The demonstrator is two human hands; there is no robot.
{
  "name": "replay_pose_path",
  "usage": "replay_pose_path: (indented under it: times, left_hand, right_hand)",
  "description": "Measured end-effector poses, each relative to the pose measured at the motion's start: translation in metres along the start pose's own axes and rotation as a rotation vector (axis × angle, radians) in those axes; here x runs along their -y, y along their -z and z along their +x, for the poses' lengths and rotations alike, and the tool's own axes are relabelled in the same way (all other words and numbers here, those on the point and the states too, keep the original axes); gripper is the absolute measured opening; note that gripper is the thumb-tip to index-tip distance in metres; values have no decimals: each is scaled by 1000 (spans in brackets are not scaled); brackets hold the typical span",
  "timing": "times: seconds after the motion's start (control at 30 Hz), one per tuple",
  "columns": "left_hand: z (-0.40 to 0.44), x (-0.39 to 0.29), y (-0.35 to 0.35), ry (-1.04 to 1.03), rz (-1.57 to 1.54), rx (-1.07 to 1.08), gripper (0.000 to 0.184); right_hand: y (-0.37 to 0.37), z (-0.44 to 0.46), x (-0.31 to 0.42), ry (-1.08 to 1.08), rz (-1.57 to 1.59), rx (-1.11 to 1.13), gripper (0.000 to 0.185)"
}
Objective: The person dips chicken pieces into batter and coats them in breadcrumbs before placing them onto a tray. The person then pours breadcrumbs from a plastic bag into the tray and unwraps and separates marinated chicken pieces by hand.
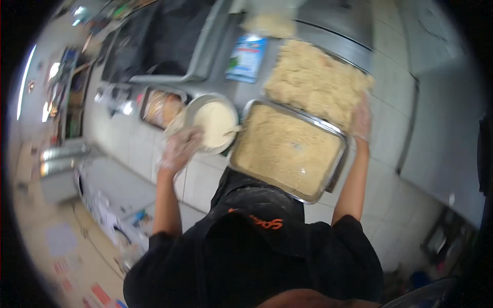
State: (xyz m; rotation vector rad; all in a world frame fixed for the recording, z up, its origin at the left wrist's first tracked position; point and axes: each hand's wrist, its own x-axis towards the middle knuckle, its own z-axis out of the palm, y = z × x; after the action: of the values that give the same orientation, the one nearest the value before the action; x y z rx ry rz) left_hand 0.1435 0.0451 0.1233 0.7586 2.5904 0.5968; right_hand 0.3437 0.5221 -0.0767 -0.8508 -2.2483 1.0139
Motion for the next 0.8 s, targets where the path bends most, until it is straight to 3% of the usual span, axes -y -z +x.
replay_pose_path:
  times: [0.03,0.1,0.17,0.23,0.3,0.37,0.43,0.47,0.53,0.57,0.63,0.67,0.73,0.77,0.8]
  left_hand:
    - [1,16,-6,-50,-68,-13,29]
    - [1,18,-5,-81,-57,-37,30]
    - [-5,30,-6,-14,-49,-69,28]
    - [-10,40,1,37,-50,-85,26]
    - [-13,64,5,55,-27,-115,27]
    - [-11,89,14,66,-8,-130,28]
    - [-6,116,24,131,3,-160,29]
    - [-1,138,25,127,-4,-170,29]
    - [10,186,25,106,112,-288,31]
    - [16,201,33,103,102,-281,31]
    - [33,230,46,214,153,-291,26]
    - [37,248,52,189,140,-270,26]
    - [52,271,63,25,66,-285,29]
    - [58,273,66,-17,-6,-280,31]
    - [62,269,71,-95,-19,-257,32]
  right_hand:
    - [-8,-3,-5,193,-93,-67,51]
    - [9,-10,44,142,-86,-85,48]
    - [24,-25,86,260,-40,-129,47]
    - [30,-49,127,200,-47,-117,43]
    - [2,-86,122,-78,108,-139,32]
    - [-23,-114,125,349,-164,142,27]
    - [-60,-153,67,415,-226,448,24]
    - [-68,-157,79,426,-232,444,24]
    - [-87,-171,124,-205,244,429,22]
    - [-93,-172,150,-210,233,426,22]
    - [-106,-164,194,-702,354,412,24]
    - [-116,-164,195,-718,339,382,24]
    - [-130,-167,185,-169,-171,284,30]
    - [-130,-166,183,-199,-201,247,30]
    - [-125,-167,182,-199,-486,258,31]
